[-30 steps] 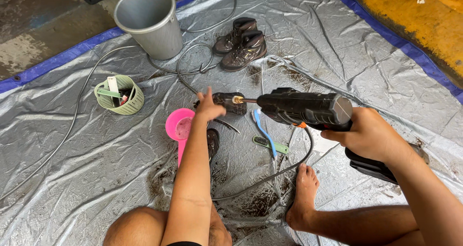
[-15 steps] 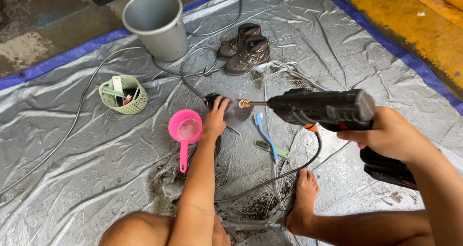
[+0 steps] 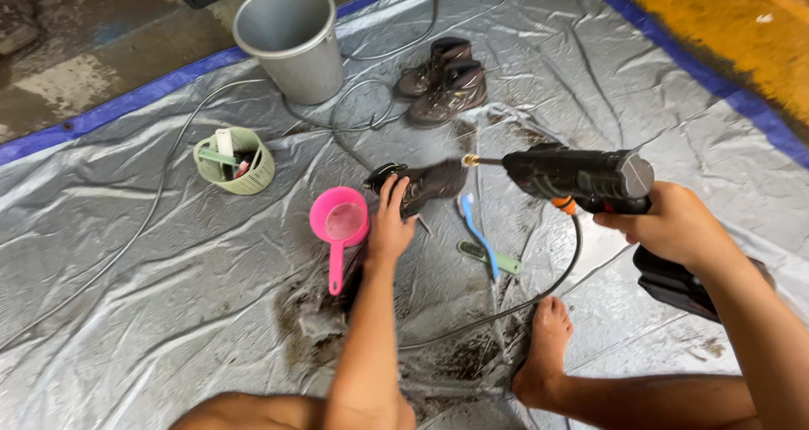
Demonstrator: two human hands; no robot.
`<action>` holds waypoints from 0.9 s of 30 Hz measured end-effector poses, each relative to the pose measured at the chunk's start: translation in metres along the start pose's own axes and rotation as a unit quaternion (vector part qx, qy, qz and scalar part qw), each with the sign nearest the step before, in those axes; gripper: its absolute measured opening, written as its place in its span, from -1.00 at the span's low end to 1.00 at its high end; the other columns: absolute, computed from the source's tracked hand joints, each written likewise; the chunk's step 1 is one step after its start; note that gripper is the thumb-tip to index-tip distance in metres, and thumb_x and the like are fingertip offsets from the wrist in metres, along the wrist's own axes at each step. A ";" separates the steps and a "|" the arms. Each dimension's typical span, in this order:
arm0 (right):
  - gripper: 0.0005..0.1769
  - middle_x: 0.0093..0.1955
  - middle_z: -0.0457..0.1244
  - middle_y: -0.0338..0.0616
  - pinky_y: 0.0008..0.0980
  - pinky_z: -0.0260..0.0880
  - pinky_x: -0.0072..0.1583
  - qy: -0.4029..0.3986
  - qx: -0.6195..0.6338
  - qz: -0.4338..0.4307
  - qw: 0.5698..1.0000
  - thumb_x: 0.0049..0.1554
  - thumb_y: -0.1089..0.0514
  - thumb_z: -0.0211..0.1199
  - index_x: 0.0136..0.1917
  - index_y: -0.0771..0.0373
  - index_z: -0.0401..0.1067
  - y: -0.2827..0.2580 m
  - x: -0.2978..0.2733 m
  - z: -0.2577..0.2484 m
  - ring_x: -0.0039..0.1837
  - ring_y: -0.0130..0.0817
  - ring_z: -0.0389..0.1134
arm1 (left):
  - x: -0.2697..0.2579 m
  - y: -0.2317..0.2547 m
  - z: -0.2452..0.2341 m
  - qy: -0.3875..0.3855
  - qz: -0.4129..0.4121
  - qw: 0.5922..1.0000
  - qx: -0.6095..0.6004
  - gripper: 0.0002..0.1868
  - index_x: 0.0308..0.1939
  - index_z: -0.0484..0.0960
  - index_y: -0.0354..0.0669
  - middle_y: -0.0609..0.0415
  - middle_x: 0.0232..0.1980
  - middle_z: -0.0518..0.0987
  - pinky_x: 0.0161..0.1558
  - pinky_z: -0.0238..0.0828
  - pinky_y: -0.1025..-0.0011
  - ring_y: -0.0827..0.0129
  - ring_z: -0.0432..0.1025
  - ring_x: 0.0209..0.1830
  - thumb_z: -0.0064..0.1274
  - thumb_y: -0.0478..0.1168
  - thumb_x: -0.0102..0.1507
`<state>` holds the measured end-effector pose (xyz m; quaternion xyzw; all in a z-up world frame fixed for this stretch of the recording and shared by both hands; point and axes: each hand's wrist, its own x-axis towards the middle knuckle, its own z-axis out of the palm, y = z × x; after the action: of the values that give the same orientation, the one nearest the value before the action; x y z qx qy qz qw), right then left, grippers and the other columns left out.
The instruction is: The person scrubs a dark shoe with a blue brush and soapy water, then rinses it using a power drill with a water nozzle attachment. They repeat the process on the second shoe, scrubbing and rinsing it thoroughly.
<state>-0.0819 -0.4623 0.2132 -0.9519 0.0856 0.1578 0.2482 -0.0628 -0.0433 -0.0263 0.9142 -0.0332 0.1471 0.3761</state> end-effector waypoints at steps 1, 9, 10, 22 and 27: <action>-0.70 -0.32 0.47 -0.05 -0.25 0.31 0.01 -0.006 0.003 -0.001 1.000 0.09 -0.05 0.55 -0.11 0.21 0.64 0.017 0.011 0.022 -0.14 -0.18 0.43 | -0.013 0.014 0.009 -0.002 -0.004 1.000 0.005 -0.02 0.62 0.30 0.10 0.05 0.77 0.15 0.30 0.43 -0.21 -0.28 0.43 0.49 0.37 -0.37 0.14; -0.78 -0.26 0.36 -0.06 -0.31 0.30 -0.12 0.067 0.390 0.046 0.917 0.05 0.21 0.58 -0.12 0.28 0.56 0.084 0.074 0.162 -0.25 -0.28 0.32 | -0.066 0.109 0.034 0.437 -0.028 0.856 -0.277 -0.06 0.46 0.38 -0.35 -0.24 0.38 0.45 0.48 0.49 0.05 0.01 0.42 0.43 0.56 -0.44 0.07; -0.78 -0.26 0.36 -0.06 -0.31 0.30 -0.12 0.067 0.389 0.051 0.917 0.05 0.21 0.58 -0.12 0.28 0.56 0.092 0.080 0.187 -0.25 -0.28 0.32 | -0.068 0.105 0.037 0.434 -0.031 0.857 -0.277 -0.06 0.46 0.38 -0.35 -0.24 0.38 0.45 0.48 0.49 0.05 0.01 0.42 0.43 0.56 -0.44 0.07; -0.64 -0.25 0.44 0.12 0.02 0.43 0.11 0.124 0.282 -0.008 0.951 0.08 0.00 0.67 -0.01 0.26 0.65 0.054 0.075 0.300 -0.05 0.14 0.53 | -0.067 0.125 0.042 0.412 -0.079 0.841 -0.342 0.09 0.55 0.27 -0.22 -0.26 0.55 0.23 0.53 0.30 -0.01 -0.10 0.21 0.63 0.59 -0.48 0.03; -0.69 -0.24 0.44 0.05 0.00 0.47 0.12 0.100 0.389 0.013 0.916 0.13 0.08 0.61 0.06 0.23 0.61 -0.011 0.053 0.280 -0.11 -0.05 0.52 | -0.067 0.141 0.046 0.422 -0.075 0.811 -0.397 0.12 0.58 0.19 -0.25 -0.29 0.57 0.21 0.53 0.27 0.06 -0.04 0.20 0.64 0.58 -0.46 0.06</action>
<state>-0.1018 -0.3178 -0.0315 -0.7895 0.1772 0.0197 0.5872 -0.1399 -0.1796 0.0187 0.5325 0.1422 0.4641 0.6935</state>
